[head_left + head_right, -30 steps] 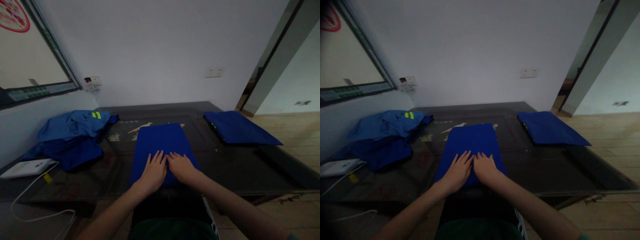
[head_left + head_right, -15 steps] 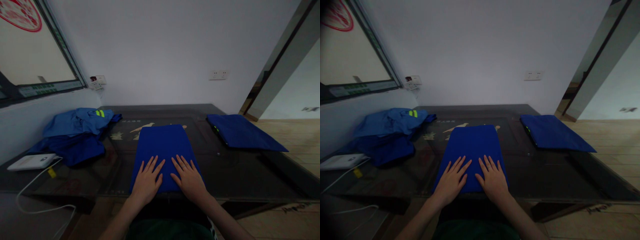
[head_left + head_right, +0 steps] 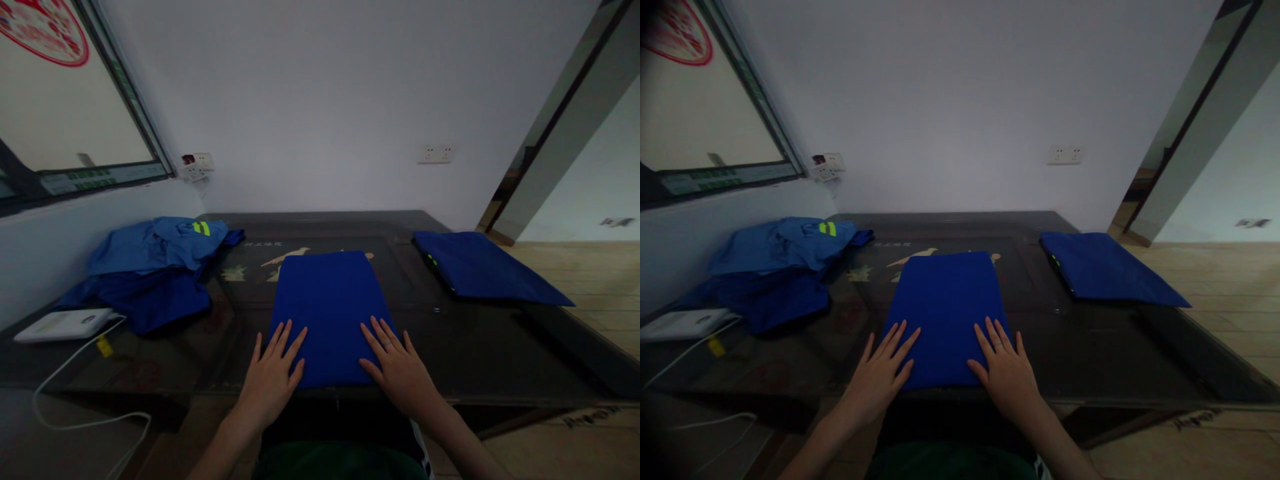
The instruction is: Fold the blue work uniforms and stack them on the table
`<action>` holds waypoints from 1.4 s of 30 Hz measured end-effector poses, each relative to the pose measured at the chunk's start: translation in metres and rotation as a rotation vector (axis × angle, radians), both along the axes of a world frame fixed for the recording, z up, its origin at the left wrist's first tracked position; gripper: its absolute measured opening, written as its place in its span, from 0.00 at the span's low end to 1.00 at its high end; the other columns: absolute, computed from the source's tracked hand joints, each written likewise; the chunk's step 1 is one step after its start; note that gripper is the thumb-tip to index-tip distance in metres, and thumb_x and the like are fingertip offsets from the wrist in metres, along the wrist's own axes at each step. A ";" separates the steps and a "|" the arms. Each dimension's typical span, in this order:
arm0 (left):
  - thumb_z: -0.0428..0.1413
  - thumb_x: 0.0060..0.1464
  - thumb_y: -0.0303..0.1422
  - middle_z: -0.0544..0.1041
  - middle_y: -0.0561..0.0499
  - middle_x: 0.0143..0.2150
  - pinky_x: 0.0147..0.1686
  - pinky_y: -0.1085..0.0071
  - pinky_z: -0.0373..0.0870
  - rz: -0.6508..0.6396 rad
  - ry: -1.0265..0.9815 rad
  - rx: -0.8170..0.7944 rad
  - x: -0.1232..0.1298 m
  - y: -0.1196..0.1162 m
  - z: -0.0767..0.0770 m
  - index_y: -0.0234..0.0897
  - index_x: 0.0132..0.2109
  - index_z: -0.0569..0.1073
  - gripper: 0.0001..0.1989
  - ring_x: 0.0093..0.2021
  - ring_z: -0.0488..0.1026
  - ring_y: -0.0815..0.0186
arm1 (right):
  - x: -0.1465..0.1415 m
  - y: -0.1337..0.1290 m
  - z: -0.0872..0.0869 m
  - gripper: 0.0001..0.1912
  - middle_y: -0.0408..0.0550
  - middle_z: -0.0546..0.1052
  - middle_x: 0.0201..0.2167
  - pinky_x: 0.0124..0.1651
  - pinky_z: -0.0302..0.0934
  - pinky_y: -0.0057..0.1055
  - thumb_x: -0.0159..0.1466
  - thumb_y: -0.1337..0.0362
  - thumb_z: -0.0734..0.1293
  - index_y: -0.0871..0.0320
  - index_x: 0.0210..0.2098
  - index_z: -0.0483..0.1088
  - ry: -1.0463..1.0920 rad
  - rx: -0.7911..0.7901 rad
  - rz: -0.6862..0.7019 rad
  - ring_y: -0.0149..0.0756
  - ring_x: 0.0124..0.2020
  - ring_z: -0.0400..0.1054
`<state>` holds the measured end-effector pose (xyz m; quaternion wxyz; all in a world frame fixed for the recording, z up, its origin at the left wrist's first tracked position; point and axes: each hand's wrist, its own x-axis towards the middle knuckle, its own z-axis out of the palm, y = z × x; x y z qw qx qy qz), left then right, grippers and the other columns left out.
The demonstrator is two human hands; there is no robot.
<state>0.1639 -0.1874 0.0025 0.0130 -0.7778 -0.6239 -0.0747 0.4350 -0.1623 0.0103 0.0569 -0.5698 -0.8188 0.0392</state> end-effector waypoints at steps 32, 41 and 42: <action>0.55 0.51 0.18 0.78 0.47 0.41 0.42 0.69 0.71 0.302 -1.858 -0.503 -0.066 0.100 0.039 0.37 0.54 0.68 0.23 0.39 0.77 0.66 | 0.060 0.094 0.024 0.28 0.54 0.74 0.48 0.43 0.71 0.38 0.58 0.62 0.70 0.54 0.57 0.60 1.468 -0.689 -0.326 0.39 0.42 0.73; 0.63 0.47 0.34 0.80 0.43 0.41 0.42 0.64 0.71 0.250 -1.507 -0.698 -0.051 0.124 0.048 0.32 0.47 0.75 0.19 0.38 0.77 0.59 | 0.042 0.130 0.007 0.11 0.53 0.79 0.41 0.41 0.70 0.31 0.60 0.63 0.69 0.60 0.41 0.72 1.294 -0.884 -0.252 0.34 0.34 0.74; 0.64 0.47 0.34 0.80 0.43 0.45 0.44 0.63 0.71 0.234 -1.499 -0.704 -0.050 0.123 0.051 0.35 0.52 0.72 0.24 0.41 0.77 0.58 | 0.041 0.130 0.009 0.11 0.53 0.79 0.40 0.40 0.70 0.31 0.59 0.64 0.68 0.61 0.41 0.72 1.277 -0.883 -0.254 0.33 0.33 0.74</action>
